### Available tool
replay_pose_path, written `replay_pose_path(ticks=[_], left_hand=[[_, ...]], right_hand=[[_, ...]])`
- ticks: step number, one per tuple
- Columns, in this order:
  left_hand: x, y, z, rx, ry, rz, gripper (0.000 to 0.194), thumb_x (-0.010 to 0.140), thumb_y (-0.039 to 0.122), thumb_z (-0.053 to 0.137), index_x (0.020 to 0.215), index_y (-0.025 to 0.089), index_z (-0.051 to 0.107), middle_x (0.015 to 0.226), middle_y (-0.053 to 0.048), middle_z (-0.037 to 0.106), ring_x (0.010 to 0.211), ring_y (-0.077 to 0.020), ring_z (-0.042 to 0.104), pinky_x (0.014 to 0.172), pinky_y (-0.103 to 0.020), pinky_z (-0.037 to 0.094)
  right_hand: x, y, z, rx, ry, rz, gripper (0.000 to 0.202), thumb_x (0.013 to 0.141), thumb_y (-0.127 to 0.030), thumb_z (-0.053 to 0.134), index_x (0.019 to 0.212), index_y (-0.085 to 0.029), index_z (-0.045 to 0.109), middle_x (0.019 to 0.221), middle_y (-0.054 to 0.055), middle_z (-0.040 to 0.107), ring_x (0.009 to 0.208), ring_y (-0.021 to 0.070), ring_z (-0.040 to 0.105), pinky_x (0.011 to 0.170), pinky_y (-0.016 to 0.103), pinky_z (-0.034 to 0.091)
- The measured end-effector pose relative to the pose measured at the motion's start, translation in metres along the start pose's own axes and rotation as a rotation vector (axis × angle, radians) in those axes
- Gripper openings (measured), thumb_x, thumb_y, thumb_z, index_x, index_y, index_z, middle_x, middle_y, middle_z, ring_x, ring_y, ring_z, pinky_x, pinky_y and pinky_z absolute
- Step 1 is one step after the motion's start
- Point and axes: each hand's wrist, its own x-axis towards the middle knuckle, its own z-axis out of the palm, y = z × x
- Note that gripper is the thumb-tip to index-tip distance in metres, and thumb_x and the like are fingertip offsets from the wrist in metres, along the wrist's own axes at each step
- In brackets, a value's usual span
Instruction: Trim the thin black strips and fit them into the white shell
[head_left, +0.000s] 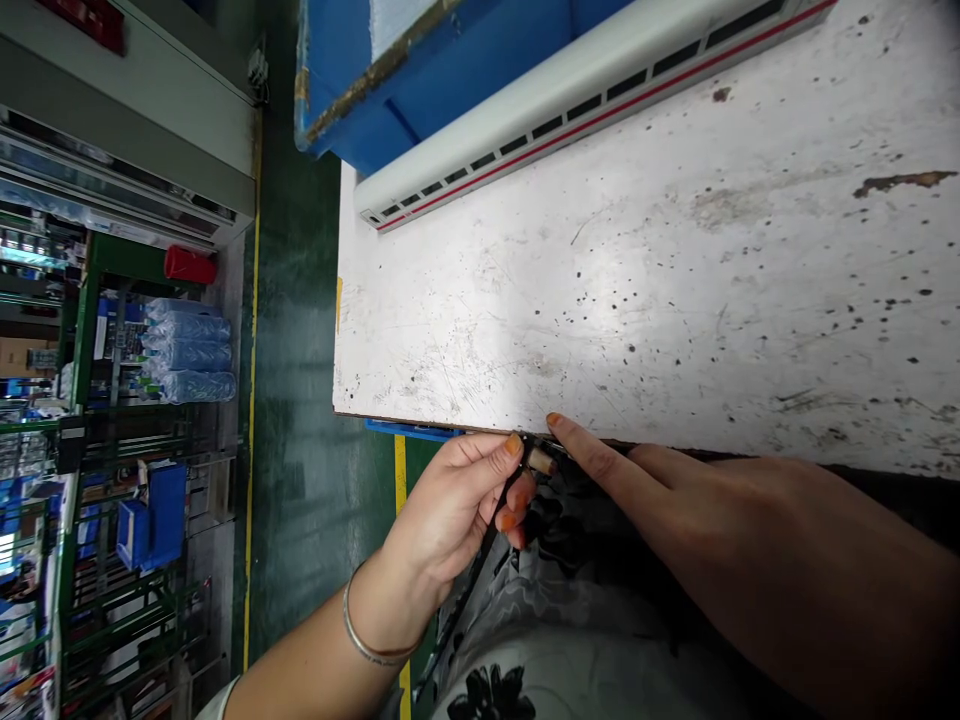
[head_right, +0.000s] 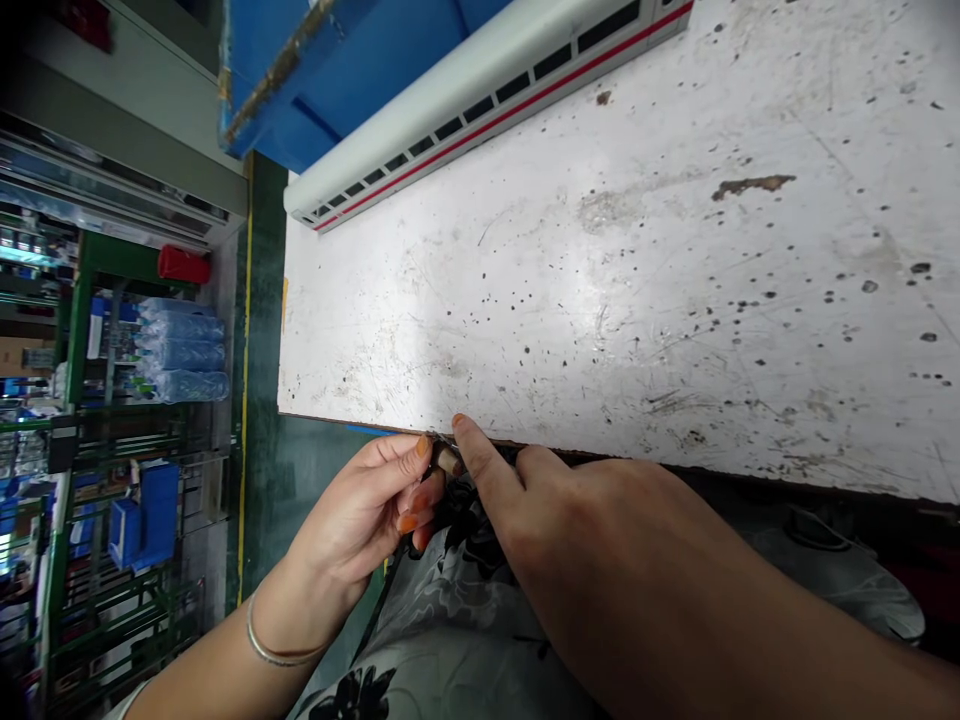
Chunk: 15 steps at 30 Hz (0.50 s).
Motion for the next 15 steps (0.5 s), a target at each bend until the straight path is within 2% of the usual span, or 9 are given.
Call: replay_pose_path(ticks=[4,9,12,15], left_hand=[[0.001,0.0,-0.004,-0.027,-0.024,-0.015,0.031,0.085,0.039,0.083,0.07,0.014,0.07,0.053,0.005,0.047,0.041,-0.004,0.038,0.037,-0.014,0.048],[0.003,0.001,-0.007,0.005,-0.048,-0.002,0.031,0.082,0.041,0.085,0.076,0.012,0.074,0.055,0.006,0.043,0.042,-0.0031,0.033,0.035,-0.011,0.045],[0.003,0.002,-0.008,0.055,-0.069,-0.001,0.035,0.084,0.039,0.084,0.067,0.013,0.067,0.054,0.006,0.04,0.042,-0.0031,0.033,0.035,-0.012,0.044],[0.003,0.002,-0.008,0.11,-0.067,0.013,0.041,0.087,0.036,0.08,0.059,0.015,0.06,0.052,0.006,0.041,0.04,-0.0036,0.035,0.034,-0.013,0.044]], right_hand=[[-0.002,-0.002,0.002,-0.009,0.035,0.011,0.101,0.071,-0.006,0.055,0.165,-0.017,0.021,0.102,0.005,0.072,0.048,0.0179,0.057,0.043,0.036,0.05],[0.0,-0.003,0.0,0.0,0.022,0.015,0.1,0.07,-0.007,0.055,0.165,-0.017,0.024,0.101,0.005,0.073,0.049,0.0193,0.059,0.043,0.036,0.05],[0.005,-0.001,-0.001,0.004,0.027,-0.005,0.099,0.068,-0.008,0.055,0.164,-0.014,0.029,0.1,0.004,0.073,0.048,0.0193,0.059,0.041,0.037,0.052],[0.008,0.002,-0.003,0.008,0.101,-0.069,0.094,0.065,-0.011,0.056,0.158,-0.009,0.041,0.098,0.004,0.074,0.043,0.018,0.057,0.033,0.036,0.051]])
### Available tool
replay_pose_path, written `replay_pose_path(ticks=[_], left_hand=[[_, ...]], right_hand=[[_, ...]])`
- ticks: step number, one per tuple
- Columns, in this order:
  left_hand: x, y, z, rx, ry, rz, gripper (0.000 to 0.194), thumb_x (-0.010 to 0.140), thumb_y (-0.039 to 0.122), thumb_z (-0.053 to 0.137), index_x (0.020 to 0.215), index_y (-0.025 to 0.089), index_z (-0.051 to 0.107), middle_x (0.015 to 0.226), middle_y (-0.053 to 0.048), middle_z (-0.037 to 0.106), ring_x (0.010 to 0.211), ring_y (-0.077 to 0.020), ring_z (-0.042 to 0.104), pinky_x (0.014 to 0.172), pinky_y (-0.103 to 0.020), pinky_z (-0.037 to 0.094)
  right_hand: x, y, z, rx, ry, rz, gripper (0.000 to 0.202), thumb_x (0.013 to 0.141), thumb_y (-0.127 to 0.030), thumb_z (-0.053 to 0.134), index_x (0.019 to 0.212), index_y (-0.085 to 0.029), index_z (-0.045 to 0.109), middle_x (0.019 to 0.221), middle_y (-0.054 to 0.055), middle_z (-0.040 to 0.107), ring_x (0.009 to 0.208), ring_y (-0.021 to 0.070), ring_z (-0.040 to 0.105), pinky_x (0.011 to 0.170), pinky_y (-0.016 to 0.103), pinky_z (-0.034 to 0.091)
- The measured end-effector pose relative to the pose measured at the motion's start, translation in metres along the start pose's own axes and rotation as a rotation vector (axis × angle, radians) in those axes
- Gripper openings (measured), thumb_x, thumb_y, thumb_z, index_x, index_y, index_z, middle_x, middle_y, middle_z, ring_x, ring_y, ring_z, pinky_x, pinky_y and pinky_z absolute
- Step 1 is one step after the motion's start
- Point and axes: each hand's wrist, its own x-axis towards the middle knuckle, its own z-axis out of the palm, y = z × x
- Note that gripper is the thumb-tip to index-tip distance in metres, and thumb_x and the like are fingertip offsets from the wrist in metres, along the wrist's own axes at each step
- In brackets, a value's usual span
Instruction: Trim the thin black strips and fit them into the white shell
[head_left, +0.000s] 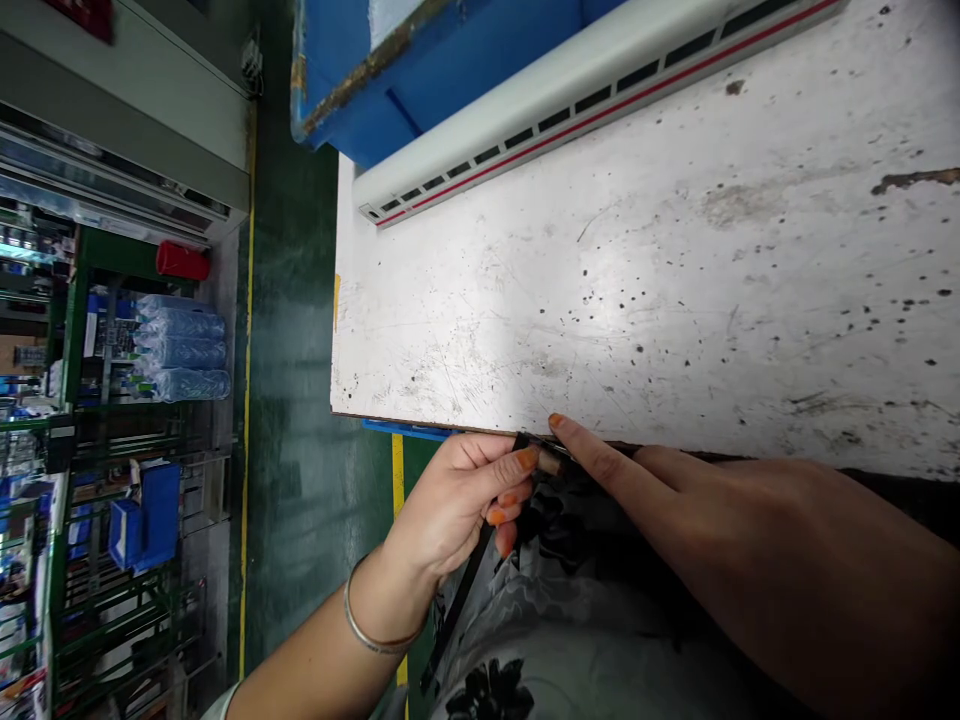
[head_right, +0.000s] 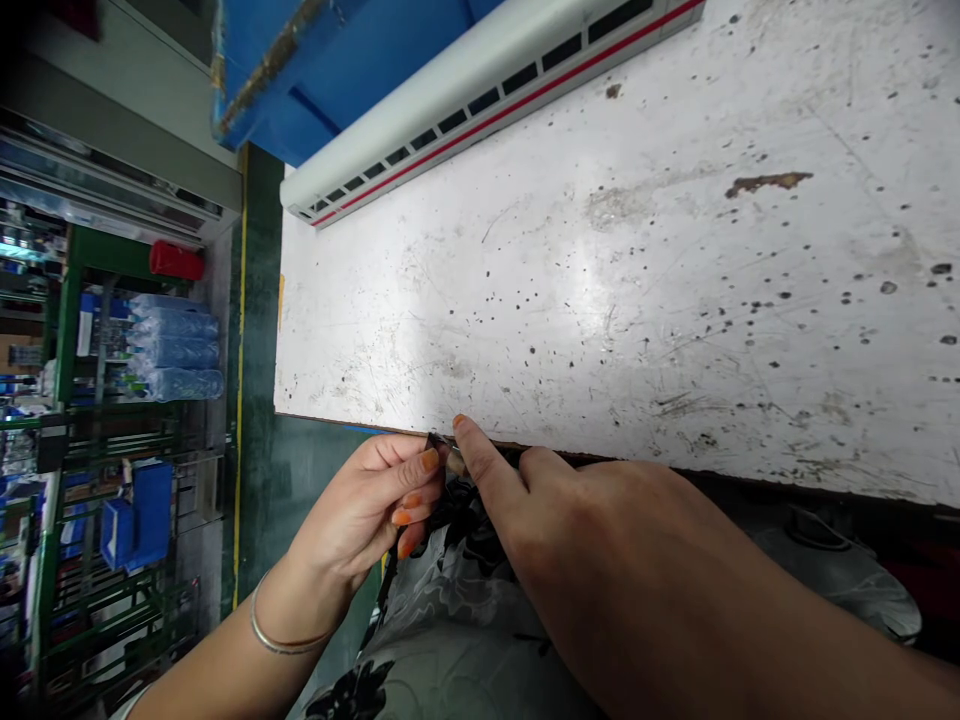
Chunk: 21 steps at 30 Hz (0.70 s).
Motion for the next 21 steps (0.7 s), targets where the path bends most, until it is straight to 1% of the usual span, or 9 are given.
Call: replay_pose_path(ticks=[3,6,8,10,13,15,17,19,21], left_hand=[[0.0004,-0.0008,-0.0001,0.059,0.005,0.035,0.037,0.088,0.035,0.079,0.062,0.015,0.063,0.05,0.007,0.041,0.039,-0.004,0.035,0.035,-0.014,0.043],[0.0005,-0.0033,-0.0015,0.118,0.014,0.063,0.032,0.089,0.032,0.078,0.066,0.015,0.065,0.049,0.007,0.04,0.039,-0.0043,0.035,0.035,-0.015,0.044],[0.0,-0.0051,-0.0026,0.157,0.025,0.076,0.031,0.092,0.031,0.075,0.067,0.015,0.065,0.05,0.008,0.039,0.039,-0.0042,0.034,0.036,-0.015,0.045],[-0.0007,-0.0065,-0.0031,0.174,0.028,0.086,0.033,0.094,0.033,0.072,0.068,0.016,0.063,0.052,0.008,0.038,0.04,-0.0042,0.034,0.038,-0.016,0.047],[-0.0016,-0.0075,-0.0032,0.175,0.01,0.093,0.037,0.096,0.038,0.069,0.068,0.016,0.06,0.054,0.008,0.039,0.041,-0.0051,0.037,0.039,-0.017,0.05],[-0.002,-0.0078,-0.0034,0.177,-0.01,0.088,0.038,0.097,0.041,0.068,0.069,0.016,0.062,0.055,0.007,0.04,0.043,-0.0058,0.039,0.042,-0.017,0.051],[-0.0024,-0.0081,-0.004,0.169,-0.032,0.088,0.034,0.097,0.042,0.068,0.076,0.015,0.067,0.057,0.007,0.04,0.047,-0.0061,0.038,0.045,-0.018,0.052],[-0.0028,-0.0086,-0.0049,0.16,-0.057,0.095,0.031,0.097,0.044,0.068,0.089,0.014,0.074,0.058,0.006,0.04,0.05,-0.0068,0.036,0.047,-0.017,0.052],[-0.0028,-0.009,-0.0058,0.159,-0.082,0.104,0.033,0.098,0.045,0.066,0.098,0.014,0.076,0.059,0.006,0.041,0.052,-0.0076,0.037,0.048,-0.017,0.05]], right_hand=[[0.0,0.0014,-0.0002,0.011,0.044,-0.018,0.092,0.063,-0.016,0.056,0.154,-0.007,0.046,0.1,0.003,0.075,0.04,0.0169,0.055,0.029,0.036,0.05],[-0.0023,0.0009,0.0009,0.015,0.034,0.021,0.096,0.064,-0.019,0.056,0.159,-0.012,0.041,0.104,0.001,0.075,0.043,0.0167,0.058,0.031,0.036,0.051],[-0.0042,0.0002,0.0017,0.009,0.025,0.04,0.098,0.066,-0.021,0.057,0.161,-0.015,0.037,0.106,0.0,0.075,0.045,0.0169,0.06,0.033,0.037,0.051],[-0.0054,-0.0001,0.0018,0.007,0.014,0.047,0.097,0.067,-0.022,0.057,0.162,-0.017,0.036,0.109,0.0,0.075,0.047,0.017,0.061,0.034,0.036,0.052],[-0.0053,0.0002,0.001,0.002,0.018,0.061,0.092,0.068,-0.021,0.056,0.159,-0.017,0.042,0.107,0.001,0.076,0.044,0.0168,0.06,0.035,0.035,0.052],[-0.0043,0.0005,0.0009,0.005,0.018,0.061,0.091,0.068,-0.02,0.055,0.158,-0.017,0.043,0.107,0.001,0.076,0.044,0.0165,0.06,0.034,0.035,0.052],[-0.004,0.0007,0.0013,0.013,0.009,0.058,0.095,0.068,-0.019,0.056,0.161,-0.017,0.038,0.11,0.001,0.075,0.046,0.0164,0.061,0.035,0.034,0.051],[-0.0049,0.0006,0.002,0.025,-0.004,0.058,0.099,0.068,-0.018,0.056,0.164,-0.018,0.032,0.112,0.0,0.075,0.05,0.0169,0.064,0.036,0.034,0.052],[-0.0069,0.0004,0.0025,0.028,-0.002,0.056,0.1,0.067,-0.017,0.056,0.164,-0.018,0.033,0.112,0.0,0.075,0.05,0.0168,0.064,0.037,0.035,0.052]])
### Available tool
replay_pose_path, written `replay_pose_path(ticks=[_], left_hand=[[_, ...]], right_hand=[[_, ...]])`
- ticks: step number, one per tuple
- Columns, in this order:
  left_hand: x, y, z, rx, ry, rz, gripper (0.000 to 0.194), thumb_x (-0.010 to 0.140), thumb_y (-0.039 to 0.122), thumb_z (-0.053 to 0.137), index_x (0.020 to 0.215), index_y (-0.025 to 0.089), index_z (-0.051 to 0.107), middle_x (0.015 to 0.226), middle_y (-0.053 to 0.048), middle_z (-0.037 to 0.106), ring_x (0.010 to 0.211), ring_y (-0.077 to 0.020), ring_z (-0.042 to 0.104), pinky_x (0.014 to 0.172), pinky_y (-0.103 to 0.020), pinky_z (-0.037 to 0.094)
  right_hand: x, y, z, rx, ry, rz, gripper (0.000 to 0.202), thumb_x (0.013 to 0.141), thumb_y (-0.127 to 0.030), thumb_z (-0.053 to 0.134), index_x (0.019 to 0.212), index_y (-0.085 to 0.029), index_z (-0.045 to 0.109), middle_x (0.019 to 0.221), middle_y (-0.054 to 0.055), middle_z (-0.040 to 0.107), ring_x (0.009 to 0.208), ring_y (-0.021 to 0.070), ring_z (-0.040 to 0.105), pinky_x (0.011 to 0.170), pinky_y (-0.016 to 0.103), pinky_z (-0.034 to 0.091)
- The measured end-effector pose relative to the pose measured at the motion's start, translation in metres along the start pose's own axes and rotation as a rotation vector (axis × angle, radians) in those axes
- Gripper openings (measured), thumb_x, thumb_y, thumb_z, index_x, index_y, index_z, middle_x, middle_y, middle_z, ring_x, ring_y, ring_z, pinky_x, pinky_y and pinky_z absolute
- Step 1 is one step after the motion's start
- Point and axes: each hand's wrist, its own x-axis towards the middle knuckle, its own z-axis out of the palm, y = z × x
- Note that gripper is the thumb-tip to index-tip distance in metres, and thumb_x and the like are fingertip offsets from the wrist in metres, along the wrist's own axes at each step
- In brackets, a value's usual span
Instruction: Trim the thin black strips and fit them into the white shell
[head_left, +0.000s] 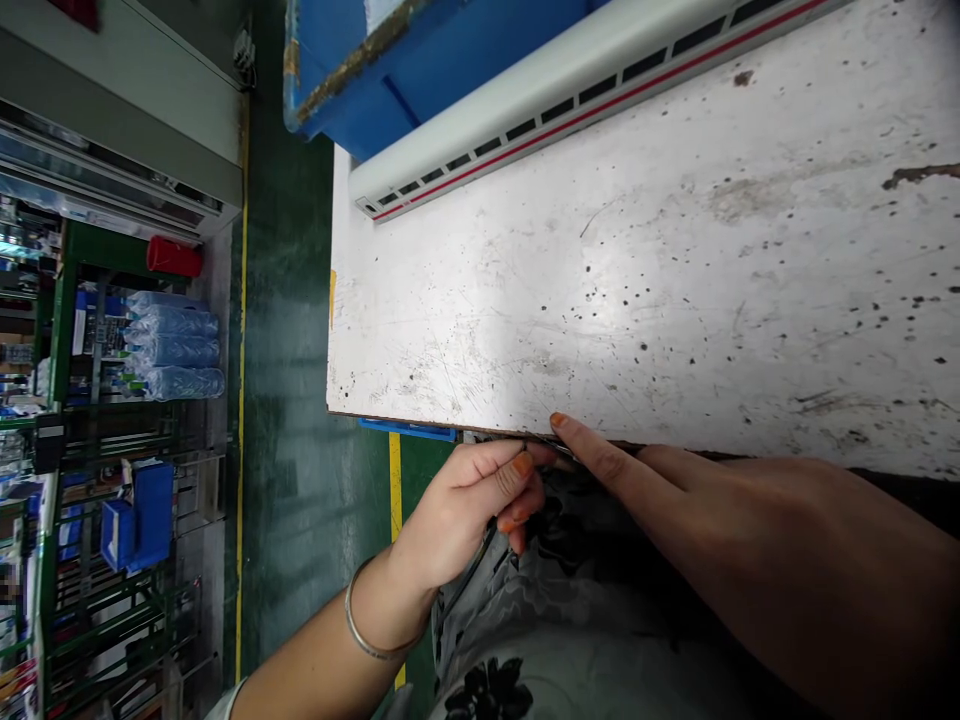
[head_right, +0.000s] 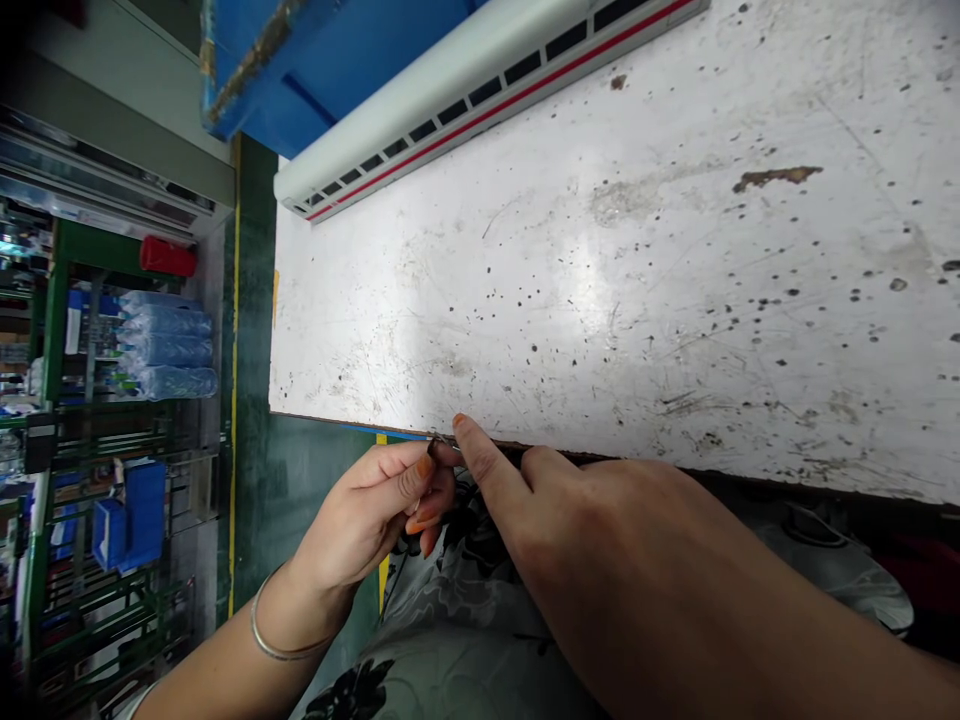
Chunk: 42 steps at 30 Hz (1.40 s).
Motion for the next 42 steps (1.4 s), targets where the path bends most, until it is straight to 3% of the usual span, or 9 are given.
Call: replay_pose_path(ticks=[11,20,28,37,42], left_hand=[[0.0027,-0.0004,0.0022,-0.112,0.049,-0.052,0.026,0.095,0.039,0.07,0.091,0.013,0.074,0.06,0.005,0.04,0.054,-0.0086,0.033,0.049,-0.019,0.036],[0.0063,0.0004,0.0035,-0.155,0.05,-0.061,0.04,0.089,0.04,0.076,0.063,0.016,0.057,0.056,0.005,0.037,0.051,-0.0076,0.031,0.047,-0.02,0.028],[0.0084,0.0011,0.0033,-0.144,0.044,-0.054,0.047,0.086,0.046,0.079,0.06,0.017,0.052,0.054,0.005,0.037,0.048,-0.0065,0.029,0.046,-0.022,0.024],[0.008,0.0049,0.0026,-0.118,0.049,-0.077,0.047,0.087,0.044,0.077,0.06,0.017,0.049,0.055,0.005,0.036,0.05,-0.0066,0.027,0.047,-0.022,0.02],[0.008,0.0054,0.0015,-0.108,0.03,-0.087,0.049,0.089,0.045,0.074,0.058,0.017,0.049,0.055,0.005,0.036,0.049,-0.0066,0.027,0.047,-0.023,0.019]], right_hand=[[0.003,-0.0025,-0.0014,-0.055,0.058,-0.003,0.092,0.068,-0.017,0.053,0.159,-0.014,0.04,0.094,0.0,0.073,0.043,0.0159,0.059,0.033,0.037,0.045],[0.0066,-0.0033,-0.001,-0.114,0.084,-0.071,0.091,0.064,-0.012,0.054,0.155,-0.01,0.045,0.078,-0.001,0.064,0.039,0.0154,0.053,0.032,0.036,0.041],[0.0064,-0.0045,-0.0037,-0.124,0.065,-0.061,0.091,0.065,-0.012,0.057,0.156,-0.011,0.044,0.078,-0.002,0.062,0.04,0.0152,0.052,0.035,0.036,0.038],[0.0052,-0.0084,-0.0024,-0.135,0.098,-0.056,0.089,0.062,-0.012,0.059,0.151,-0.008,0.051,0.068,-0.001,0.053,0.038,0.0169,0.037,0.035,0.037,0.027],[0.0075,-0.0095,-0.002,-0.165,0.11,-0.046,0.081,0.07,-0.013,0.057,0.15,-0.008,0.053,0.066,-0.001,0.049,0.04,0.0176,0.034,0.037,0.036,0.024]])
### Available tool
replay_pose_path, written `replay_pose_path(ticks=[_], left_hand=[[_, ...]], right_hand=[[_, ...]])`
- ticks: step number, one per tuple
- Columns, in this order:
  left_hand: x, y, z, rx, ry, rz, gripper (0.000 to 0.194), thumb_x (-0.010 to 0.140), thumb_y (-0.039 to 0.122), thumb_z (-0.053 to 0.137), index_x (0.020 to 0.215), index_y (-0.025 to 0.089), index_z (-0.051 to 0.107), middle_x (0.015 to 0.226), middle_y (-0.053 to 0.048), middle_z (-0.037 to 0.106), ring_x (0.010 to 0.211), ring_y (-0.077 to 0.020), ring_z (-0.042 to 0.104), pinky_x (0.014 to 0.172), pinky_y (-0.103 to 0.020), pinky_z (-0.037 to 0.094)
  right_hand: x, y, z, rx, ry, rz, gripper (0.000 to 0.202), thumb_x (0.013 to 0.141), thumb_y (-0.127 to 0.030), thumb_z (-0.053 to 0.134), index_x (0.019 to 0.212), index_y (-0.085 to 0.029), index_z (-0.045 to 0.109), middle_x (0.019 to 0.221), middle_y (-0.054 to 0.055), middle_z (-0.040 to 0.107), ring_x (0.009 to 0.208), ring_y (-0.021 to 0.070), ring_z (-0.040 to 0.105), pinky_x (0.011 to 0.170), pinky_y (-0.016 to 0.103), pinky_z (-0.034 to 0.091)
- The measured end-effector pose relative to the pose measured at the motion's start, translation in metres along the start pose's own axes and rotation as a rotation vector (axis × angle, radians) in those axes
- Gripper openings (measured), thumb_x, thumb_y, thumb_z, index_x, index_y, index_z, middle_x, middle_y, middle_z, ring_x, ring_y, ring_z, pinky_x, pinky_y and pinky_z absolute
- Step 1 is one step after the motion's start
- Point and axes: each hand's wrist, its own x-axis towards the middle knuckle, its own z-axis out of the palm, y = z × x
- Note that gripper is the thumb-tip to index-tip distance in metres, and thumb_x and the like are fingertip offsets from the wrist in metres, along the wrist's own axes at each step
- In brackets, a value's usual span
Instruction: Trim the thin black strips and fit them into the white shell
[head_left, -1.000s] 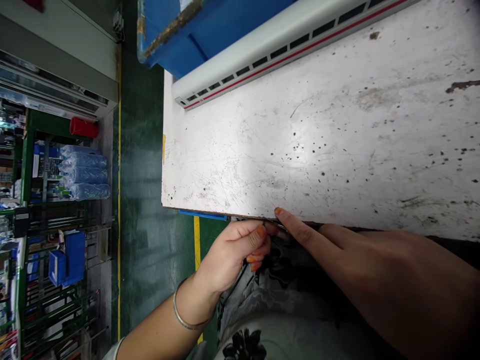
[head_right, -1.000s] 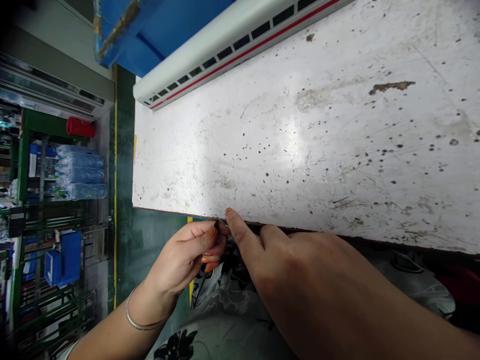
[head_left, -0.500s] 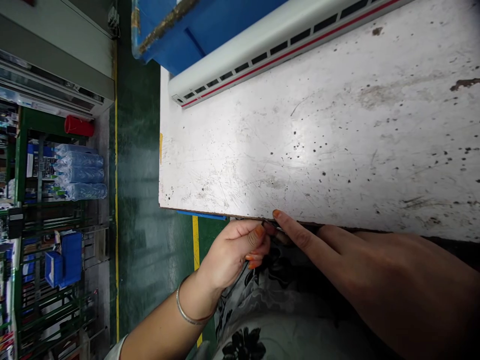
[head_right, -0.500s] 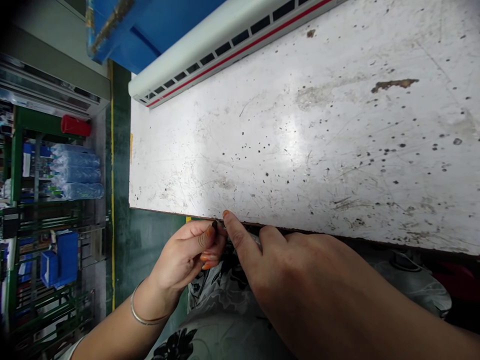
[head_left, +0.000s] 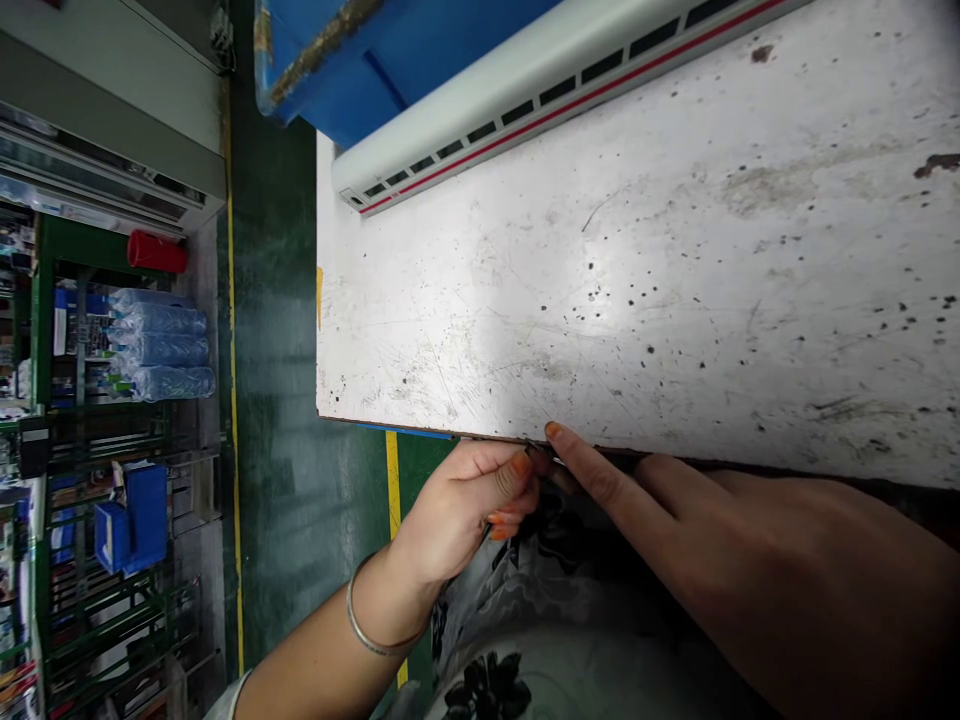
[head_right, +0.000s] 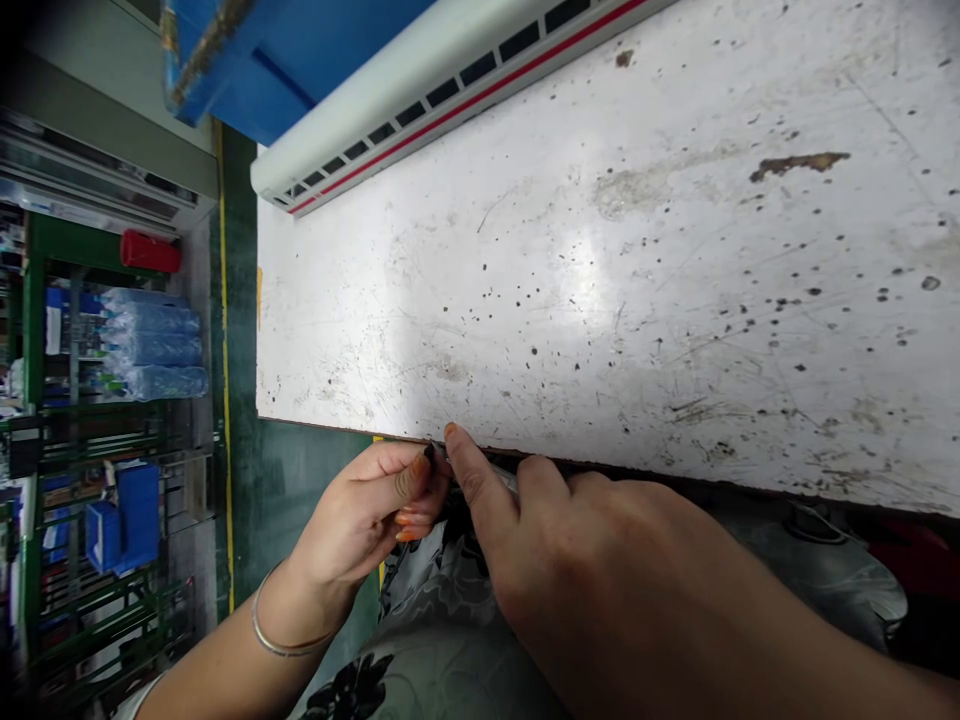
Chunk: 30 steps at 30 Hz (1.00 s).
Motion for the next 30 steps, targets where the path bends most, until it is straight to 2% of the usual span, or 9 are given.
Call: replay_pose_path(ticks=[15,19,25,27,30], left_hand=[[-0.0009,0.0014,0.002,0.012,0.046,-0.032,0.052,0.083,0.049,0.079,0.057,0.018,0.046,0.052,0.006,0.035,0.048,-0.0059,0.026,0.046,-0.023,0.018],[0.0001,0.0016,0.002,-0.002,0.036,-0.028,0.052,0.082,0.049,0.08,0.057,0.017,0.048,0.051,0.006,0.035,0.047,-0.0059,0.027,0.045,-0.022,0.018],[-0.0001,0.0004,0.0003,-0.047,0.029,-0.017,0.037,0.083,0.046,0.081,0.074,0.014,0.066,0.053,0.006,0.037,0.047,-0.0056,0.025,0.045,-0.021,0.018],[-0.0001,0.0001,-0.0006,-0.053,0.018,-0.019,0.037,0.083,0.046,0.082,0.073,0.013,0.066,0.053,0.006,0.037,0.047,-0.0055,0.025,0.045,-0.021,0.018],[0.0002,0.0002,-0.0017,-0.046,0.015,-0.026,0.039,0.081,0.048,0.082,0.073,0.014,0.066,0.053,0.006,0.036,0.047,-0.0055,0.025,0.044,-0.022,0.018]], right_hand=[[-0.0002,-0.0038,0.003,-0.024,-0.005,-0.001,0.074,0.078,-0.014,0.049,0.152,-0.008,0.049,0.067,-0.001,0.046,0.044,0.0168,0.032,0.044,0.033,0.019],[-0.0012,-0.0047,0.0023,-0.026,0.0,0.013,0.076,0.074,-0.012,0.05,0.151,-0.009,0.051,0.066,-0.001,0.047,0.043,0.0176,0.033,0.043,0.034,0.02],[-0.0012,-0.0022,0.0007,0.008,-0.015,0.013,0.09,0.063,-0.01,0.058,0.152,-0.008,0.049,0.072,-0.001,0.059,0.039,0.0163,0.038,0.036,0.037,0.025],[-0.0021,-0.0012,0.0007,0.01,-0.016,0.023,0.096,0.059,-0.01,0.06,0.154,-0.006,0.046,0.078,0.0,0.065,0.039,0.0152,0.04,0.034,0.037,0.027],[-0.0041,-0.0001,0.0017,0.02,-0.001,0.038,0.097,0.059,-0.01,0.058,0.155,-0.007,0.044,0.085,0.002,0.069,0.038,0.0151,0.044,0.033,0.037,0.031]])
